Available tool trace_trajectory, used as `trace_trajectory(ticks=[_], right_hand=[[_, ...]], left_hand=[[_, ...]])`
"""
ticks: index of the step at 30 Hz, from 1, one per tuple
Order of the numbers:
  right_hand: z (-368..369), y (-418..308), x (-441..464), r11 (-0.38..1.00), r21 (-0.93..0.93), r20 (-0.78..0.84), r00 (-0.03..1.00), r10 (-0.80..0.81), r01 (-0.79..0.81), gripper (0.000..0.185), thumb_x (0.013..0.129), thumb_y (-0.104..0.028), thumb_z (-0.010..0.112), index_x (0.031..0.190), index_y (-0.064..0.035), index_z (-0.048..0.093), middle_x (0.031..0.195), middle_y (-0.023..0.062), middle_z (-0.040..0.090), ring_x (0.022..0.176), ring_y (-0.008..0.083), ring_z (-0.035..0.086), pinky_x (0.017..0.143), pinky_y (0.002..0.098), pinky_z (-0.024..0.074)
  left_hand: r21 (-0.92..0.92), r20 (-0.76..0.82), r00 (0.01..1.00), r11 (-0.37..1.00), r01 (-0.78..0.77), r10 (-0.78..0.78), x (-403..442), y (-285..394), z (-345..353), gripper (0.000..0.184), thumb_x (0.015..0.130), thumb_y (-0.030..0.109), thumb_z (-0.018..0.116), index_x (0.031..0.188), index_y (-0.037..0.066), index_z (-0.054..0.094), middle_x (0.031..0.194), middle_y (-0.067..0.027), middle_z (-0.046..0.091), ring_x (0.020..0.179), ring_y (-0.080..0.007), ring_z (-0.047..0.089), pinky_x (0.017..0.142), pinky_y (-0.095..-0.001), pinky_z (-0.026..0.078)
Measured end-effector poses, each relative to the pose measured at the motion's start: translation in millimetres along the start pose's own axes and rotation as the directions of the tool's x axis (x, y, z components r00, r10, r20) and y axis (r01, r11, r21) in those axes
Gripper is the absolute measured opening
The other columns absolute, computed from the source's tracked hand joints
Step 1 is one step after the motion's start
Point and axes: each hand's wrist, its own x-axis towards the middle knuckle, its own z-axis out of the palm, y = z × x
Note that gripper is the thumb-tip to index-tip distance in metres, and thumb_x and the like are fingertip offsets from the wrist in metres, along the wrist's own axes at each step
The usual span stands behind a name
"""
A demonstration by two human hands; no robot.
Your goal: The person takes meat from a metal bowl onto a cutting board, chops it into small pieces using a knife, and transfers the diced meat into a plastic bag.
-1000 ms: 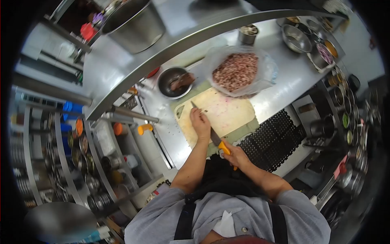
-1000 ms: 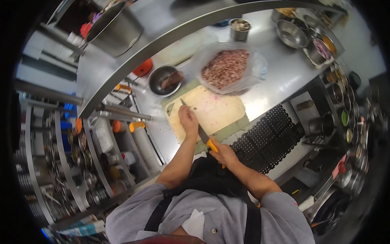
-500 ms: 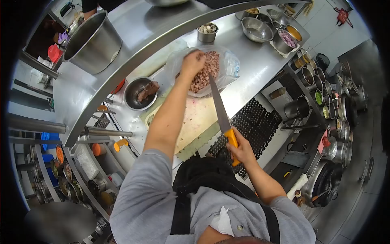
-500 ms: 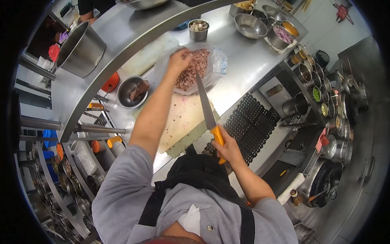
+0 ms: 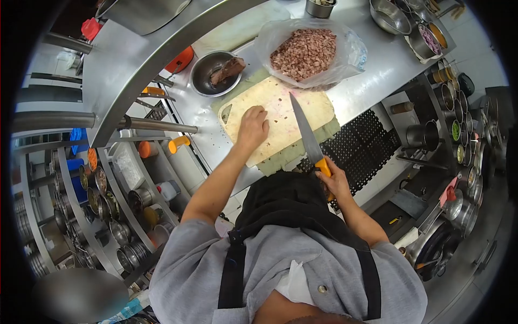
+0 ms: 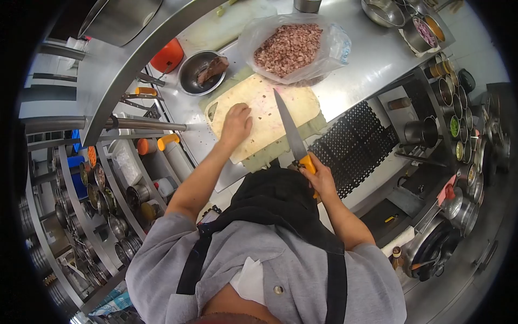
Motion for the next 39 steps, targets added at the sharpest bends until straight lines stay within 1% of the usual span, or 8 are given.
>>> trace_trajectory(ticks=[7, 14, 20, 24, 26, 27, 30, 39], right_hand=[[31, -27, 29, 0.975, -0.21, 0.169, 0.985, -0.04, 0.075, 0.062, 0.09, -0.021, 0.075, 0.147, -0.0169, 0.052, 0.075, 0.0131, 0.068, 0.046, 0.0172, 0.057, 0.051, 0.0339, 0.0512], [51, -45, 25, 0.983, -0.145, 0.247, 0.966, -0.078, 0.116, 0.065, 0.088, -0.023, 0.078, 0.147, -0.0157, 0.052, 0.071, 0.0154, 0.068, 0.047, 0.019, 0.06, 0.052, 0.0341, 0.0524], [9, -80, -4, 0.975, -0.08, 0.024, 0.978, -0.208, 0.209, 0.065, 0.088, -0.016, 0.076, 0.148, -0.0097, 0.05, 0.076, 0.0131, 0.07, 0.052, 0.0142, 0.06, 0.054, 0.0319, 0.0509], [-5, -38, -38, 0.982, 0.079, -0.15, 0.976, -0.159, 0.172, 0.064, 0.088, -0.009, 0.076, 0.147, -0.0088, 0.052, 0.078, 0.0043, 0.067, 0.053, 0.0084, 0.056, 0.051, 0.0275, 0.0483], [-9, -6, -54, 0.909, -0.199, -0.215, 0.888, -0.406, 0.367, 0.062, 0.089, -0.007, 0.075, 0.146, -0.0079, 0.053, 0.081, 0.0035, 0.068, 0.057, 0.0097, 0.058, 0.055, 0.027, 0.0506], [-10, -8, -71, 0.99, -0.061, -0.177, 0.975, -0.134, 0.125, 0.06, 0.088, -0.007, 0.076, 0.144, -0.0071, 0.054, 0.091, 0.0074, 0.073, 0.065, 0.0113, 0.063, 0.062, 0.0279, 0.0538], [-4, 23, -79, 0.967, -0.178, -0.179, 0.96, -0.216, 0.184, 0.058, 0.088, -0.007, 0.076, 0.143, -0.0066, 0.055, 0.097, 0.0102, 0.075, 0.071, 0.0129, 0.066, 0.069, 0.0285, 0.055], [-8, -16, -31, 0.925, -0.291, -0.065, 0.96, -0.274, 0.244, 0.055, 0.088, -0.016, 0.076, 0.138, -0.007, 0.058, 0.091, 0.0255, 0.071, 0.08, 0.0374, 0.073, 0.071, 0.0378, 0.0547]], left_hand=[[-0.08, -0.372, 0.911, 0.984, 0.159, -0.178, 5, 18, 38, 0.056, 0.092, 0.006, 0.055, 0.141, -0.014, 0.038, 0.148, -0.0309, 0.039, 0.142, -0.0486, 0.032, 0.121, -0.054, 0.025], [-0.361, -0.533, 0.717, 0.887, 0.287, -0.449, 32, 26, 51, 0.05, 0.089, -0.003, 0.049, 0.138, -0.01, 0.047, 0.148, -0.0289, 0.043, 0.14, -0.0473, 0.038, 0.116, -0.0501, 0.035], [-0.318, -0.74, 0.661, 0.93, -0.183, -0.123, 144, 109, -7, 0.043, 0.087, 0.0, 0.054, 0.13, -0.007, 0.057, 0.139, -0.0274, 0.054, 0.129, -0.0427, 0.053, 0.109, -0.0428, 0.043], [-0.349, -0.596, 0.788, 0.934, -0.079, -0.156, 240, 105, 5, 0.034, 0.087, 0.005, 0.057, 0.118, -0.006, 0.061, 0.127, -0.0256, 0.06, 0.119, -0.0437, 0.056, 0.103, -0.0463, 0.045], [-0.332, -0.636, 0.759, 0.937, -0.112, -0.135, 245, 109, -7, 0.031, 0.088, 0.007, 0.058, 0.116, -0.005, 0.063, 0.12, -0.0245, 0.063, 0.112, -0.0433, 0.059, 0.097, -0.0467, 0.048], [-0.311, -0.669, 0.736, 0.939, -0.146, -0.107, 238, 109, -8, 0.028, 0.09, 0.009, 0.059, 0.113, -0.004, 0.065, 0.113, -0.0233, 0.066, 0.104, -0.043, 0.062, 0.091, -0.0472, 0.05], [-0.367, -0.67, 0.742, 0.881, -0.299, -0.027, 174, 119, 2, 0.027, 0.089, 0.007, 0.06, 0.114, -0.001, 0.065, 0.113, -0.0211, 0.067, 0.105, -0.0414, 0.064, 0.091, -0.0449, 0.052], [-0.269, -0.458, 0.858, 0.956, 0.114, -0.231, -19, 9, -8, 0.021, 0.086, 0.005, 0.063, 0.106, 0.003, 0.07, 0.111, -0.0196, 0.069, 0.105, -0.0377, 0.066, 0.091, -0.0417, 0.055]])
